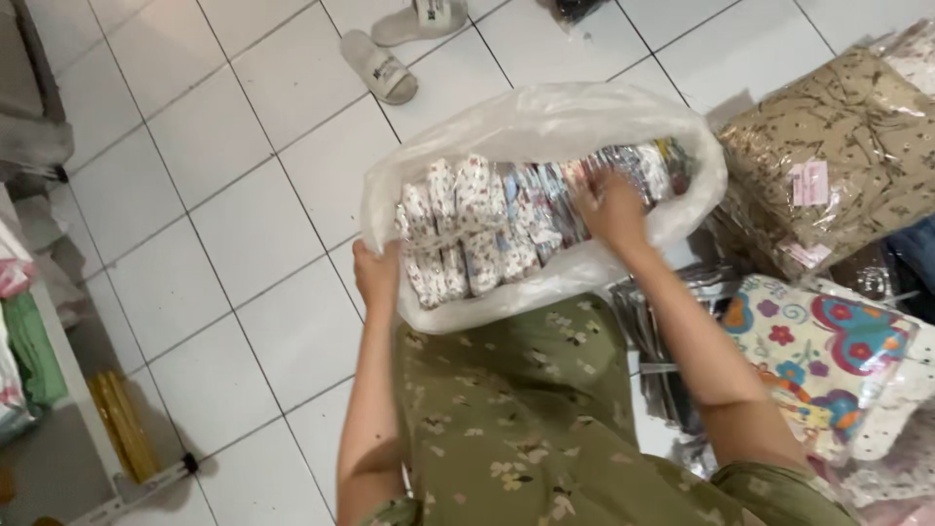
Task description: The person places packaged clothes into a suitcase and then organizes various bundles of patterned garments into a large plastic bag by hand while sitting on the floor.
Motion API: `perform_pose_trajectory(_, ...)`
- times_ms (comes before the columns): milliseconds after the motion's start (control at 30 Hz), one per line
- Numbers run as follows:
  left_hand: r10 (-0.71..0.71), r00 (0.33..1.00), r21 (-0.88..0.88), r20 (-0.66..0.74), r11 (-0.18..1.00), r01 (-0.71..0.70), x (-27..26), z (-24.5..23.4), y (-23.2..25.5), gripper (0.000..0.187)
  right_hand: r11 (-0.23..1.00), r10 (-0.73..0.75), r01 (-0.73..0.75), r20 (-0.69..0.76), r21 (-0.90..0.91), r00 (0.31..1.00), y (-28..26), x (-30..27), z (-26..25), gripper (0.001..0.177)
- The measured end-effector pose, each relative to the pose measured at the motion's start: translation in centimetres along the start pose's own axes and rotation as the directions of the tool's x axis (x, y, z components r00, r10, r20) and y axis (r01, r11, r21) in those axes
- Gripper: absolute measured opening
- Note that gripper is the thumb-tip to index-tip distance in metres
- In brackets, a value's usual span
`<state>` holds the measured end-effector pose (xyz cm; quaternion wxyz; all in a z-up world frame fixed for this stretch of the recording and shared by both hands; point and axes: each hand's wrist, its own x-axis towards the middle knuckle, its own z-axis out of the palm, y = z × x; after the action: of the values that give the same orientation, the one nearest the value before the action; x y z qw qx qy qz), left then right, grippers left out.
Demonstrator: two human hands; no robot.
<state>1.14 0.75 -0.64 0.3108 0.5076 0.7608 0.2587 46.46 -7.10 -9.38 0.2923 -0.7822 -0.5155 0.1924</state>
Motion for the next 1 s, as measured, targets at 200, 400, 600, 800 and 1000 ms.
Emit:
perform_pose_trajectory(200, 0.667, 0.743, 0.382, -0.045, 0.699, -0.604, -2.5, 3.8, 3.7, 0.067, 0.962, 0.216, -0.129, 0.387, -0.240, 0.897, -10.0, -2.7, 13.4, 0.074)
perform_pose_trajectory(400, 0.715, 0.487, 0.201, 0.501, 0.451, -0.869, -1.6, 7.2, 8.3, 0.082, 0.978, 0.181, -0.134, 0.328, -0.161, 0.927, -9.6, -5.5, 16.5, 0.074)
perform_pose_trajectory(600, 0.695, 0.547, 0.226, 0.467, 0.504, -0.834, -0.2, 7.5, 5.7, 0.089, 0.980, 0.104, -0.160, 0.377, 0.120, 0.920, -7.4, -5.9, 17.1, 0.082)
perform_pose_trajectory(800, 0.685, 0.575, 0.315, 0.448, 0.481, -0.818, 0.8, 7.2, 4.4, 0.094, 0.951, 0.060, -0.148, 0.305, 0.272, 0.950, -8.2, -2.4, 18.6, 0.119)
perform_pose_trajectory(1000, 0.417, 0.678, 0.341, 0.605, 0.634, -0.694, 0.1, 5.5, 6.7, 0.098, 0.886, 0.105, -0.308, 0.496, 0.347, 0.862, -7.2, -1.9, 15.6, 0.087)
